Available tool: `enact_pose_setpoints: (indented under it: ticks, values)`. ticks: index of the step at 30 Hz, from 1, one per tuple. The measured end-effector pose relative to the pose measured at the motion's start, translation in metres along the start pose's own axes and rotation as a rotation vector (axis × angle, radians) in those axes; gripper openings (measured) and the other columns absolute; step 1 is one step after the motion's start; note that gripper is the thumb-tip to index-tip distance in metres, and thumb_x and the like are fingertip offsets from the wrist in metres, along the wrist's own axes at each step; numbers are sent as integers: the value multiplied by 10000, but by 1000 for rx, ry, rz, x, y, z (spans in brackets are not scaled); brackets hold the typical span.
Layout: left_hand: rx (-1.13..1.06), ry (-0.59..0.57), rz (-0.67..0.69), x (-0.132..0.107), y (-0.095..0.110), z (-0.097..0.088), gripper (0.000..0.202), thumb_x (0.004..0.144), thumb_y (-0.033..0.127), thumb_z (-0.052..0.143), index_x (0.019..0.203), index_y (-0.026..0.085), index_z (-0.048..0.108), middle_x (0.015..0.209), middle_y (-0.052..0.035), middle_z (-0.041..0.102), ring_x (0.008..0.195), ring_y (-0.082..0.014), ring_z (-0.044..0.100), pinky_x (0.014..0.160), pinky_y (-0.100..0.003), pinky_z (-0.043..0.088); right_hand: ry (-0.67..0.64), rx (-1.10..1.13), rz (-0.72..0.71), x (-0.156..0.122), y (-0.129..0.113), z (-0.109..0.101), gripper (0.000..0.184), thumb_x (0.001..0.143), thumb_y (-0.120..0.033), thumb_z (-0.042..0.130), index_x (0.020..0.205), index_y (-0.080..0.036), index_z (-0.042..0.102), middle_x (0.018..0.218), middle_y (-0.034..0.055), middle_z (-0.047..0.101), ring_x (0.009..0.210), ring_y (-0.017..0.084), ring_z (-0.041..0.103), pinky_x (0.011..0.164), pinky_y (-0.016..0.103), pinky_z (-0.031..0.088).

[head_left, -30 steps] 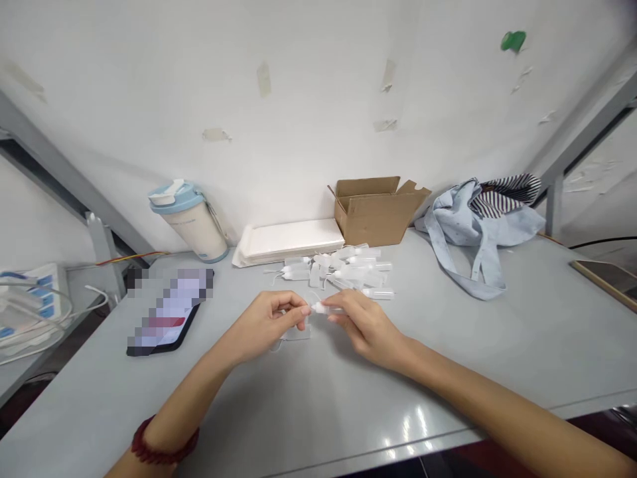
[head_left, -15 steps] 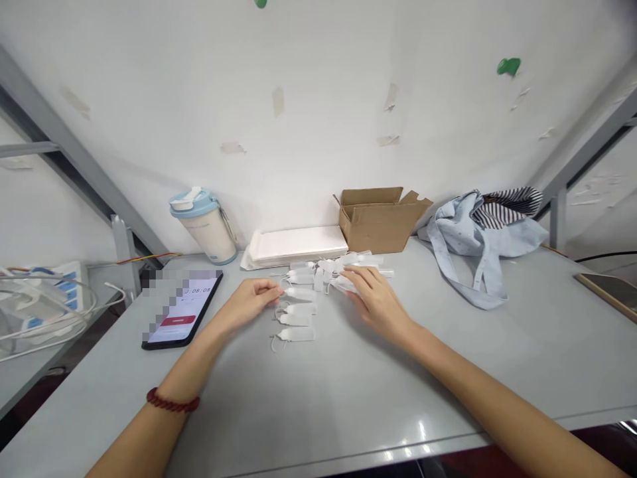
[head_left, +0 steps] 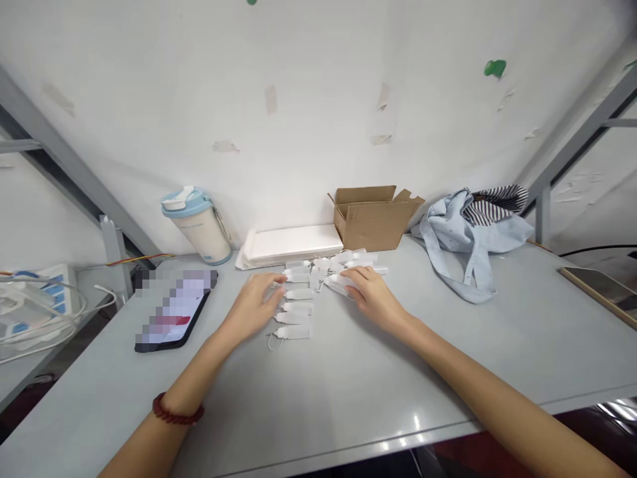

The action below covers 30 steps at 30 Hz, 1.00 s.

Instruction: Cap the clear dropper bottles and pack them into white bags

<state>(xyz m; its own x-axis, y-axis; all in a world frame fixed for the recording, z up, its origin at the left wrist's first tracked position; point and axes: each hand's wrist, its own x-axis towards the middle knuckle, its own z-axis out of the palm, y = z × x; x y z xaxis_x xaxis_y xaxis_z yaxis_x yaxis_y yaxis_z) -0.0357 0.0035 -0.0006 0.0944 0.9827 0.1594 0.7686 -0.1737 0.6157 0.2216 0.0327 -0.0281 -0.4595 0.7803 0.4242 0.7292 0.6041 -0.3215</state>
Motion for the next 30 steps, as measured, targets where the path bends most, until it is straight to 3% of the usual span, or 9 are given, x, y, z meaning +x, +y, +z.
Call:
enact_pose_setpoints:
  ticks: [3, 7, 10, 14, 18, 23, 30]
  values:
    - [17, -88, 142, -5, 4, 7, 409, 845, 335, 419, 1202, 191, 556, 1216, -73, 604, 1148, -267, 473, 829, -363, 474, 21, 31, -1, 0, 1, 2, 286, 866, -90, 428, 1099, -189, 561, 1067, 107, 606, 998, 255, 540, 827, 406, 459]
    - [22, -163, 192, -7, 5, 8, 334, 875, 289, 394, 1107, 199, 618, 1118, -71, 647, 1102, -257, 505, 858, -379, 468, 98, 81, -5, 0, 0, 0, 252, 883, -120, 411, 1078, -191, 554, 1048, 109, 617, 987, 259, 558, 823, 418, 459]
    - [2, -135, 148, -7, 10, 4, 322, 875, 305, 401, 1080, 208, 630, 1101, -75, 644, 1078, -260, 521, 741, -347, 497, 153, 177, -18, 0, -7, -5, 213, 897, -166, 416, 1062, -189, 549, 1032, 107, 627, 951, 243, 579, 775, 381, 478]
    - [-47, -111, 103, -12, 23, 3, 340, 874, 357, 421, 1123, 214, 604, 1148, -72, 621, 1005, -247, 551, 666, -308, 483, 137, 346, 46, -3, -21, -12, 184, 904, -219, 440, 1042, -193, 558, 967, 75, 641, 821, 194, 601, 603, 275, 480]
    - [-121, -173, 84, -17, 34, 7, 376, 886, 391, 422, 1172, 203, 577, 1115, -68, 646, 913, -221, 580, 679, -295, 457, 154, 383, 22, -6, -29, -15, 172, 890, -222, 469, 1029, -200, 568, 958, 62, 649, 798, 183, 595, 695, 299, 480]
    - [-189, -194, 50, -17, 36, 9, 271, 869, 342, 452, 947, 187, 661, 862, -34, 688, 780, -194, 588, 659, -272, 431, 162, 410, 41, -6, -31, -16, 173, 887, -245, 475, 1013, -196, 583, 948, 63, 657, 742, 170, 583, 663, 289, 476]
    - [-308, -164, -5, -13, 34, 5, 310, 878, 400, 417, 894, 179, 633, 878, -37, 663, 800, -190, 591, 656, -259, 440, 194, 478, 156, -4, -28, -17, 190, 869, -288, 500, 973, -168, 604, 782, 41, 637, 656, 152, 548, 495, 233, 415]
